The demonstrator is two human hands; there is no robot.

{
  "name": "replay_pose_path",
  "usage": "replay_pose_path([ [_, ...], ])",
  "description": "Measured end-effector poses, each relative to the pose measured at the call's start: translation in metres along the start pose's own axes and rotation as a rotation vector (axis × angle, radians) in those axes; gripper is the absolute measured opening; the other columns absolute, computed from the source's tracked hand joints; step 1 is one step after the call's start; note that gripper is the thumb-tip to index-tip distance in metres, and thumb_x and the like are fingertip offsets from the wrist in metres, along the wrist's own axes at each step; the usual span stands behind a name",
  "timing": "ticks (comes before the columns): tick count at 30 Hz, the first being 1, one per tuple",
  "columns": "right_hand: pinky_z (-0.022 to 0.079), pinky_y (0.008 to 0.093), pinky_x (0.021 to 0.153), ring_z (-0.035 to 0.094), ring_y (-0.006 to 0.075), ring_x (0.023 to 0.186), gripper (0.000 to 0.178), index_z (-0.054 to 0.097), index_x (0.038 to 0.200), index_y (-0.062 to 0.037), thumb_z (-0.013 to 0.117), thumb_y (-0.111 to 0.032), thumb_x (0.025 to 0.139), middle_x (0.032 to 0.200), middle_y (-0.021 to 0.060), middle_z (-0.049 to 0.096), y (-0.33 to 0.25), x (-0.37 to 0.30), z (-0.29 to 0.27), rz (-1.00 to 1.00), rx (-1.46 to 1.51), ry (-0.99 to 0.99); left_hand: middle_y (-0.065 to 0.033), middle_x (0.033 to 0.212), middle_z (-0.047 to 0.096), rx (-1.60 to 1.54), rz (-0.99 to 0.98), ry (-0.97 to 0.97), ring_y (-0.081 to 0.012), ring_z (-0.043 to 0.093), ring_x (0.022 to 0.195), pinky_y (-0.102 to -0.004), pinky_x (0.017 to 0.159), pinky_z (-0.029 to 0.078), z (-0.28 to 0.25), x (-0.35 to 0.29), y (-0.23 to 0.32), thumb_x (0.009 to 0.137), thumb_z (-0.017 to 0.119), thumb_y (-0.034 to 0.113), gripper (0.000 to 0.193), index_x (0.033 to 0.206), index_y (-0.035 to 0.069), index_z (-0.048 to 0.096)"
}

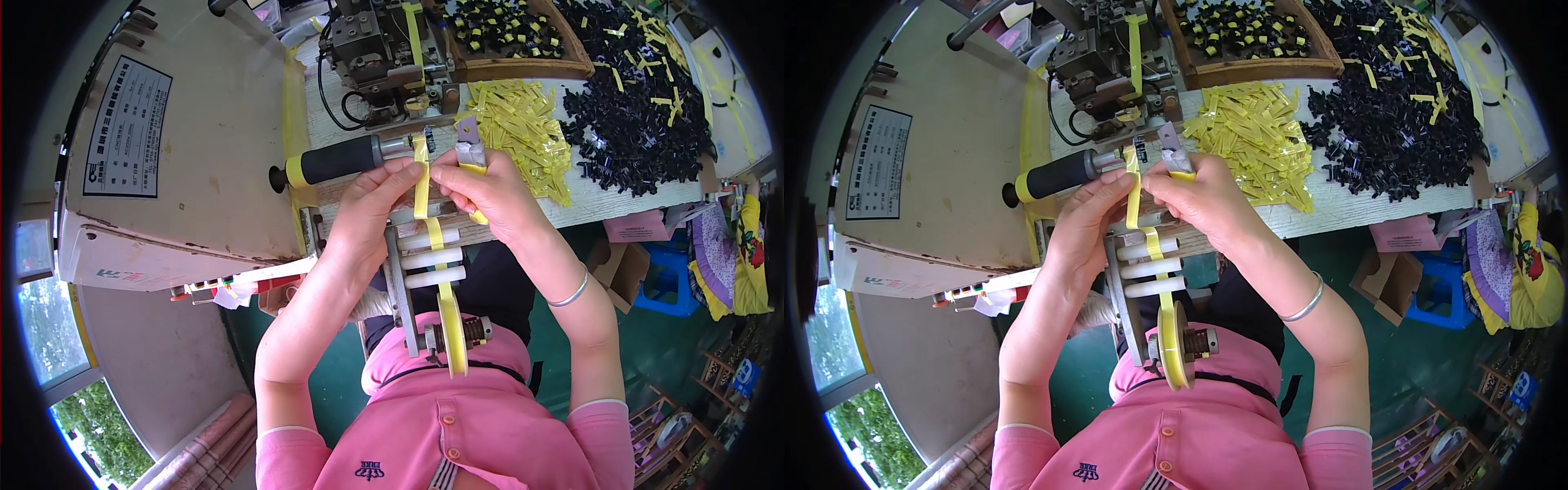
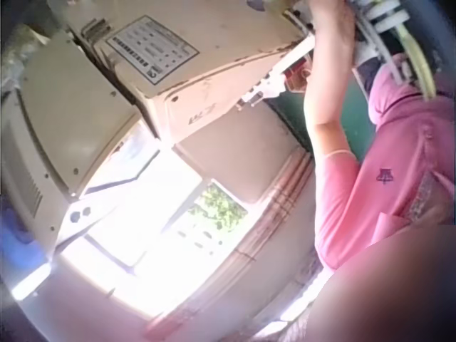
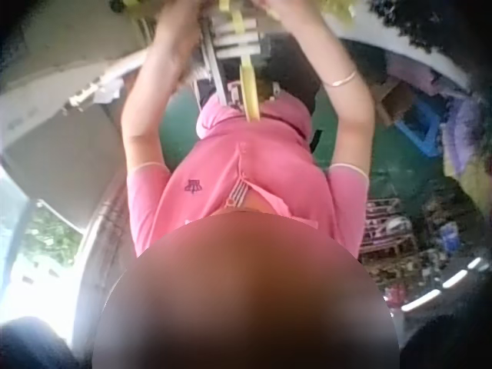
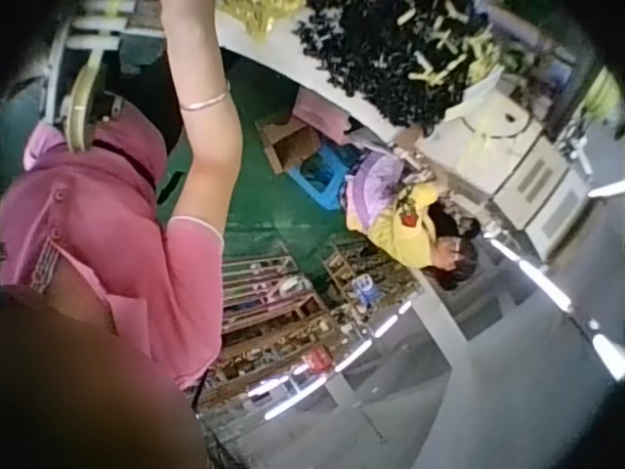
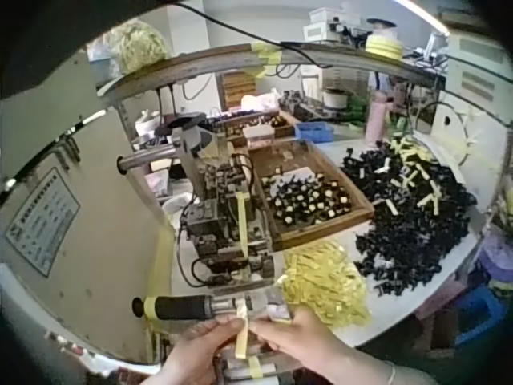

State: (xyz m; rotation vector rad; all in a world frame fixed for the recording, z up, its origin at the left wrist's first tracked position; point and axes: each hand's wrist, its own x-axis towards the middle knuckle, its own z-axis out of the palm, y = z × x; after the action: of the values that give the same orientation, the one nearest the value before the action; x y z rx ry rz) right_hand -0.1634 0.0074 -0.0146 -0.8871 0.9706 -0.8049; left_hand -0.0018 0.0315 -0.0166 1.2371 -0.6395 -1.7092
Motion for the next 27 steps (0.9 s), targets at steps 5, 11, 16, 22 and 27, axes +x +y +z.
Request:
replay_pose_path([
  [5,0.03,0.0179,0.045,0.042,0.0031,0.05,0.009,0.061,0.081,-0.0012,0.062,-0.01,0.079,0.063,-0.0011,0.052,0.001,0.003,0.003,-0.053,-0.078,0.035,0.0008,0.086,0.063,0.023,-0.004,0.001,-0.0052,0.053,0.077,-0.0213,0.074,0.04,0.0,0.0,0.001,0.084,0.064,0.019,0.019,0.098,0.005,0.064],
  [11,0.029,0.0185,0.044,0.04,0.0028,0.049,0.008,0.059,0.079,-0.0027,0.061,-0.01,0.078,0.061,-0.0026,0.05,0.005,0.007,0.006,-0.082,-0.072,0.06,0.0005,0.087,0.063,0.046,0.014,0.058,-0.0055,0.052,0.076,-0.021,0.073,0.039,0.009,-0.006,0.005,0.084,0.064,0.019,0.02,0.098,0.005,0.063],
  [16,0.028,0.0186,0.043,0.039,0.0027,0.048,0.008,0.059,0.079,-0.0034,0.061,-0.011,0.078,0.061,-0.0035,0.049,0.005,0.006,0.006,-0.089,-0.071,0.037,0.0007,0.087,0.063,0.06,0.061,0.14,-0.0048,0.052,0.075,-0.0201,0.069,0.038,0.009,-0.001,0.003,0.083,0.064,0.021,0.023,0.1,0.005,0.064],
  [22,0.028,0.0185,0.043,0.039,0.0026,0.049,0.008,0.059,0.08,-0.0037,0.061,-0.012,0.078,0.062,-0.0036,0.049,0.005,0.005,0.005,-0.076,-0.063,0.032,0.0023,0.085,0.063,0.066,-0.016,0.046,-0.0036,0.051,0.071,-0.0191,0.067,0.037,0.0,0.004,0.002,0.081,0.067,0.02,0.021,0.098,0.007,0.064],
  [27,0.03,0.0189,0.044,0.04,0.0031,0.05,0.009,0.058,0.08,-0.0035,0.061,-0.012,0.078,0.062,-0.003,0.05,0.005,0.007,0.008,-0.062,-0.026,0.025,0.0021,0.086,0.064,-0.047,-0.033,0.012,-0.0041,0.052,0.071,-0.0189,0.067,0.039,-0.003,0.004,-0.001,0.082,0.067,0.019,0.017,0.096,0.009,0.064],
])
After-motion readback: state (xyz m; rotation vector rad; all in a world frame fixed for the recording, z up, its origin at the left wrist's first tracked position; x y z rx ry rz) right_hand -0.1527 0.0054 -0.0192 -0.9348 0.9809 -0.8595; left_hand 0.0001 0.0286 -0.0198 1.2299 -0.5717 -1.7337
